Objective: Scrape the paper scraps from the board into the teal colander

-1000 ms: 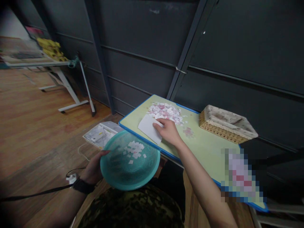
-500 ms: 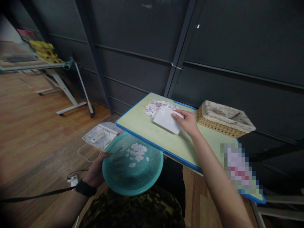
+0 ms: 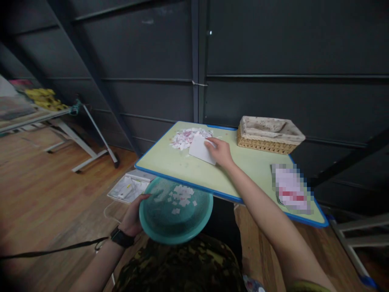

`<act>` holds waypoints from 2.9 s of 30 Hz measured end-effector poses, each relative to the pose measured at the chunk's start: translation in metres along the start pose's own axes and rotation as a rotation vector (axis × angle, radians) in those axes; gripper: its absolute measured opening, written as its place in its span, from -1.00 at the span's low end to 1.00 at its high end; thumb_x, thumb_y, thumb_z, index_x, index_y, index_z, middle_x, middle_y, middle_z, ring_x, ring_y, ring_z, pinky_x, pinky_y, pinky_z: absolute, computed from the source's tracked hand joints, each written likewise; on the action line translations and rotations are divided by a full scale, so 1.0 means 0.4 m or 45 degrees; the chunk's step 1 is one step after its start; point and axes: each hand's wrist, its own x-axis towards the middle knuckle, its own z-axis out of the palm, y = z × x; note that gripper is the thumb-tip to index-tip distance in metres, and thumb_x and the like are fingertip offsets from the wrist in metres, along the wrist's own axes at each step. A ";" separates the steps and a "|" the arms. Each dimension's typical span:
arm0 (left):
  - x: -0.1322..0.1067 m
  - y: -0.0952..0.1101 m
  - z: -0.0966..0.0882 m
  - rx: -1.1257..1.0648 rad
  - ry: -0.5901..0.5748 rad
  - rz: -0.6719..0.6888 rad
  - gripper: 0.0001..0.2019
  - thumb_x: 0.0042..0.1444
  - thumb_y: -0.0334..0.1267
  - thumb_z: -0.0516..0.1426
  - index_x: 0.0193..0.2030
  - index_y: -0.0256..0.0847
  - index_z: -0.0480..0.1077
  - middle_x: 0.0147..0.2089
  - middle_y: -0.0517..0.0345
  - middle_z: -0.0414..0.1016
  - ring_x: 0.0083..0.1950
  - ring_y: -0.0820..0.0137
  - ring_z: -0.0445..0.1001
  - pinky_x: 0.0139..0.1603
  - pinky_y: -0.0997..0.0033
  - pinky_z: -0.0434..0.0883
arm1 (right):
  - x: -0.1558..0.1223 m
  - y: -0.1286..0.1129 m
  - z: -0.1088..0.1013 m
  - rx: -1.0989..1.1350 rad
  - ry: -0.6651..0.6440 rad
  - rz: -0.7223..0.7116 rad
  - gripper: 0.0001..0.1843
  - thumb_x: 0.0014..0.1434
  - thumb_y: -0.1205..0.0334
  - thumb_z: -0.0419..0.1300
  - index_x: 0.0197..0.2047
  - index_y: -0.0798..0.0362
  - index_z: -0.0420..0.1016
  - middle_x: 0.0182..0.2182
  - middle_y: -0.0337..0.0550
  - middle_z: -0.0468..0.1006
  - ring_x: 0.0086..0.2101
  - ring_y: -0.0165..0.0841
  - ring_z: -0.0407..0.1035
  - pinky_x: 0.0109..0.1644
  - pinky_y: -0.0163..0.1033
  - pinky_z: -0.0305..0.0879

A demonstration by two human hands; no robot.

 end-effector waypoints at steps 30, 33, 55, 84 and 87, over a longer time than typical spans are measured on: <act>0.061 0.005 0.013 0.093 -0.112 0.187 -0.80 0.02 -0.37 0.23 -0.18 -0.25 0.56 -0.46 0.12 0.66 -0.41 0.25 0.62 -0.25 0.31 0.54 | -0.008 -0.019 0.001 0.133 -0.088 0.071 -0.66 0.09 0.03 0.23 -0.19 0.06 0.67 -0.18 -0.04 0.68 -0.14 -0.15 0.54 0.01 -0.08 0.39; 0.069 0.000 0.017 0.070 -0.114 0.208 -0.76 0.02 -0.35 0.23 -0.13 -0.24 0.55 -0.42 0.11 0.67 -0.39 0.25 0.61 -0.21 0.31 0.51 | -0.005 -0.021 0.005 0.163 -0.057 0.056 -0.63 0.08 0.01 0.24 -0.18 0.08 0.67 -0.18 -0.04 0.68 -0.14 -0.15 0.53 0.02 -0.08 0.38; 0.066 0.014 -0.009 0.133 -0.004 0.271 -0.92 -0.02 -0.38 0.25 -0.35 -0.29 0.56 -0.37 0.05 0.69 -0.35 0.24 0.63 -0.20 0.32 0.53 | -0.022 -0.050 -0.004 0.211 -0.272 0.112 -0.68 0.02 0.04 0.27 -0.26 0.06 0.69 -0.24 -0.07 0.69 -0.24 -0.17 0.54 -0.15 -0.14 0.40; 0.069 0.017 -0.010 0.150 -0.067 0.243 -0.94 0.01 -0.36 0.23 -0.39 -0.26 0.57 -0.40 0.09 0.69 -0.40 0.30 0.62 -0.26 0.38 0.54 | 0.002 -0.023 -0.014 0.221 0.131 0.195 -0.61 0.02 -0.09 0.26 -0.26 0.07 0.53 -0.40 -0.11 0.62 -0.41 -0.26 0.47 -0.37 -0.22 0.35; 0.071 0.014 -0.010 0.151 -0.087 0.236 -0.90 -0.02 -0.33 0.25 -0.34 -0.26 0.58 -0.44 0.11 0.67 -0.43 0.28 0.61 -0.29 0.34 0.54 | -0.013 -0.037 -0.008 0.015 0.163 -0.102 -0.68 0.13 -0.03 0.20 -0.23 0.04 0.58 -0.24 -0.09 0.67 -0.25 -0.21 0.52 -0.18 -0.17 0.40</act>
